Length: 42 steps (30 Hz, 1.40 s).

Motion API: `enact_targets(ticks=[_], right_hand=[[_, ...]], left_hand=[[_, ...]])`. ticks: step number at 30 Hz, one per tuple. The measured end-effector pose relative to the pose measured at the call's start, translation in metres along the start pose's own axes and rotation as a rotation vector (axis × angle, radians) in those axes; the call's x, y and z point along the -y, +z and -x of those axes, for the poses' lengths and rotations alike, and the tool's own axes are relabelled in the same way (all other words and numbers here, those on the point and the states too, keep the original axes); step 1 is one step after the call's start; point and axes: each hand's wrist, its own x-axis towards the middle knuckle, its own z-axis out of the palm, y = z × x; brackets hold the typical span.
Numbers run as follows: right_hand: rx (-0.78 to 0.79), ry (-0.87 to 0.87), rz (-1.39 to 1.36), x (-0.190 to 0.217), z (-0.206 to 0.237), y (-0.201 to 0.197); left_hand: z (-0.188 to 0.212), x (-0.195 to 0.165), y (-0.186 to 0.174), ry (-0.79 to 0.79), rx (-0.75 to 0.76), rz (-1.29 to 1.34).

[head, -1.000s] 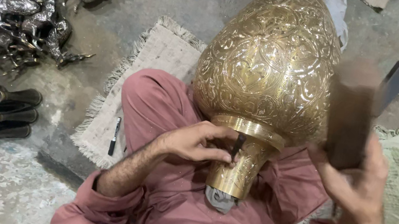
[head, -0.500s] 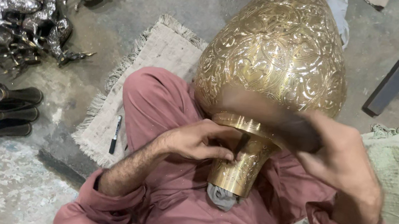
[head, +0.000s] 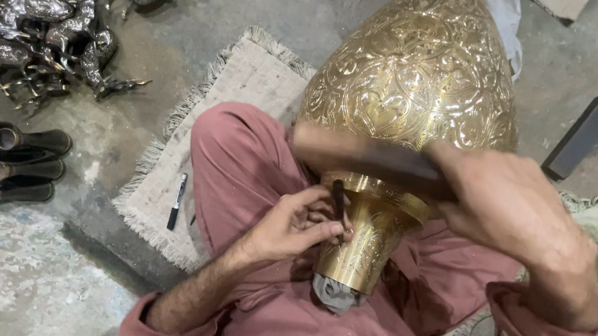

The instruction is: The person sits cross-legged on the floor with a large engraved brass vase held upright in their lap. They hold a chisel against the vase's neck and strike it with a wooden mallet, working the decorated surface, then reposition the chisel and continue hammering around the neck.

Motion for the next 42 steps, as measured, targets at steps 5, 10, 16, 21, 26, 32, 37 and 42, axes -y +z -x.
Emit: enact_targets(ticks=[5,10,16,21,26,32,37,42], right_hand=[[0.261,0.136,0.225,0.031,-0.005,-0.043],[0.266,0.103,0.220,0.050,-0.015,-0.060],[0.171,-0.019,0.238,0.059,-0.026,-0.059],[0.258,0.011,0.123,0.062,-0.032,-0.055],[0.260,0.002,0.149,0.062,-0.033,-0.050],[0.134,-0.084,0.179,0.064,-0.038,-0.041],[0.219,-0.059,0.181,0.065,-0.039,-0.035],[0.261,-0.054,0.202,0.067,-0.038,-0.034]], left_hand=[[0.011,0.008,0.017,-0.059,-0.199,0.213],[0.018,0.021,0.031,-0.070,-0.395,0.294],[0.025,0.034,0.036,-0.070,-0.482,0.380],[0.027,0.035,0.033,-0.054,-0.420,0.417],[0.031,0.026,0.037,-0.055,-0.410,0.348],[0.032,0.019,0.037,-0.058,-0.408,0.375],[0.033,0.019,0.036,-0.079,-0.392,0.354],[0.034,0.021,0.040,-0.023,-0.458,0.329]])
